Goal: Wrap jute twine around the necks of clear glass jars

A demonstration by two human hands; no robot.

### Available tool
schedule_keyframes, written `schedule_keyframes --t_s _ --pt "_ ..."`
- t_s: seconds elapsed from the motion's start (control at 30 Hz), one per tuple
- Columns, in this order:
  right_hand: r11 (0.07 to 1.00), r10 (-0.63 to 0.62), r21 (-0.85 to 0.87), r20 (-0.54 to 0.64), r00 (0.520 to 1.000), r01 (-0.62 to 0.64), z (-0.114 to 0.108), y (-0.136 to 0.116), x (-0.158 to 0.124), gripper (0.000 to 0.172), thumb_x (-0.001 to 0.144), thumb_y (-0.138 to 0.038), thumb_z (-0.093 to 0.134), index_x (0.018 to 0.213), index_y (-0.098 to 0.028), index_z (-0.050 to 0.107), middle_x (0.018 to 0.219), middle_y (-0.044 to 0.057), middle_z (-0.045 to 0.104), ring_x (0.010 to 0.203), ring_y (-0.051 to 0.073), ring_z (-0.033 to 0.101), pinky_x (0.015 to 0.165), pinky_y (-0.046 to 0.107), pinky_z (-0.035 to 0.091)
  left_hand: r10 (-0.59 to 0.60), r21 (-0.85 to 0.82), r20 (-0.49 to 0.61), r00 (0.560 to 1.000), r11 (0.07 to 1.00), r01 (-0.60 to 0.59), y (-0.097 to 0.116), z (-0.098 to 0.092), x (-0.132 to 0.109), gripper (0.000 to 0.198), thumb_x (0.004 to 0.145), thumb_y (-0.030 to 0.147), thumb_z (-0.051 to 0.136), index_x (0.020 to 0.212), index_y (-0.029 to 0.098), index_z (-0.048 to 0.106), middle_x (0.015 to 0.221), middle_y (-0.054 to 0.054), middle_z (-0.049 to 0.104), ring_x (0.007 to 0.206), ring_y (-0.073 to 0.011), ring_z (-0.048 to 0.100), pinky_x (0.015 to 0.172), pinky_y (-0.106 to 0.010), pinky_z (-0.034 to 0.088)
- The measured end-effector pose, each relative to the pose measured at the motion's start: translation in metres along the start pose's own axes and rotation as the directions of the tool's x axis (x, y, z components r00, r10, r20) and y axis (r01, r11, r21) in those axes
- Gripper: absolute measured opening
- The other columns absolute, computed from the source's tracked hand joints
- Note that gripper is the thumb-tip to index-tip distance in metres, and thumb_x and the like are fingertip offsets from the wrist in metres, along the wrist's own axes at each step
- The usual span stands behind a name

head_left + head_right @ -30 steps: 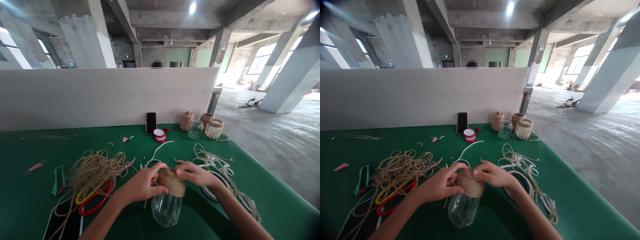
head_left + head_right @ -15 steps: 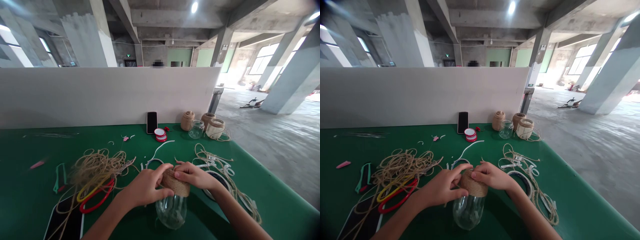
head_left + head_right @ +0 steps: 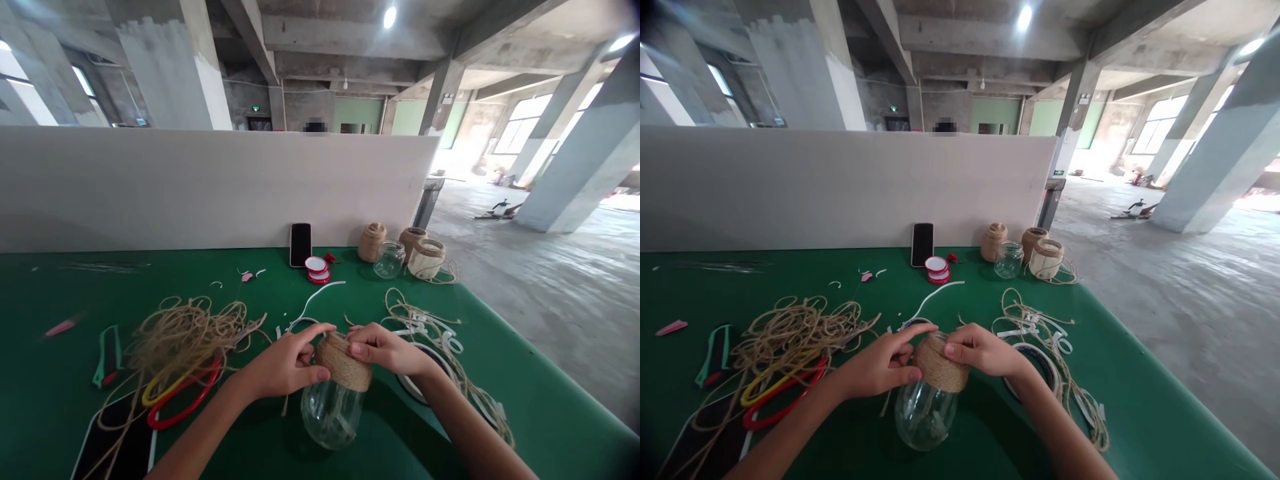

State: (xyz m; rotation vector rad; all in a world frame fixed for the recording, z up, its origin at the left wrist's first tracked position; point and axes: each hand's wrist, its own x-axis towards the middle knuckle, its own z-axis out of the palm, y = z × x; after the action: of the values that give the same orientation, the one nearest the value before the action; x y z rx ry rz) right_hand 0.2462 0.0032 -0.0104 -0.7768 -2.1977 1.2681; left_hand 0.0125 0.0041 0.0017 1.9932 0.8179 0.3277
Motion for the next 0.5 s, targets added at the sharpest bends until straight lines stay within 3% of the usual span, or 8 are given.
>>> schedule_keyframes --t_s 0.13,0.23,0.4,0.5 --pt "0.999 -0.036 -0.015 0.035 0.999 0.037 -0.003 0.0 0.001 0.052 0.088 -0.056 0.034 0.055 -0.017 0.031 0.06 -0.004 0.032 0.063 0.01 0.037 0.082 0.033 0.035 0.016 -0.041 -0.006 1.0 0.999 -0.016 0.0 -0.001 -0.001 0.06 0.081 0.037 0.057 0.132 0.021 0.03 0.057 0.008 0.031 0.05 -0.0082 0.03 0.048 -0.019 0.021" --pt "0.998 0.019 -0.064 0.065 0.998 -0.014 -0.003 -0.003 -0.001 0.053 0.087 -0.058 0.034 0.055 -0.016 0.036 0.059 -0.005 0.034 0.061 0.01 0.039 0.091 0.037 0.03 -0.004 -0.025 -0.01 1.0 1.0 0.004 0.004 0.0 -0.002 0.058 0.078 0.035 0.061 0.128 0.022 0.035 0.056 0.008 0.03 0.049 -0.0079 0.028 0.047 -0.019 0.021" --pt "0.975 0.136 -0.159 -0.123 0.983 -0.155 0.006 -0.017 -0.004 0.054 0.09 -0.055 0.028 0.063 -0.016 0.051 0.058 -0.001 0.042 0.066 0.014 0.043 0.076 0.03 0.038 0.007 0.077 -0.029 1.0 0.997 -0.004 0.016 0.007 -0.001 0.059 0.076 0.038 0.062 0.128 0.026 0.036 0.057 0.008 0.032 0.05 -0.0089 0.031 0.046 -0.018 0.02" --pt "0.97 0.13 -0.188 -0.138 0.982 -0.155 0.011 -0.022 -0.002 0.05 0.091 -0.051 0.031 0.069 -0.015 0.057 0.061 0.0 0.048 0.069 0.015 0.045 0.077 0.029 0.038 0.012 0.152 -0.069 0.998 0.988 -0.001 0.021 0.012 -0.001 0.06 0.076 0.041 0.062 0.129 0.027 0.037 0.059 0.007 0.035 0.052 -0.01 0.035 0.045 -0.018 0.021"
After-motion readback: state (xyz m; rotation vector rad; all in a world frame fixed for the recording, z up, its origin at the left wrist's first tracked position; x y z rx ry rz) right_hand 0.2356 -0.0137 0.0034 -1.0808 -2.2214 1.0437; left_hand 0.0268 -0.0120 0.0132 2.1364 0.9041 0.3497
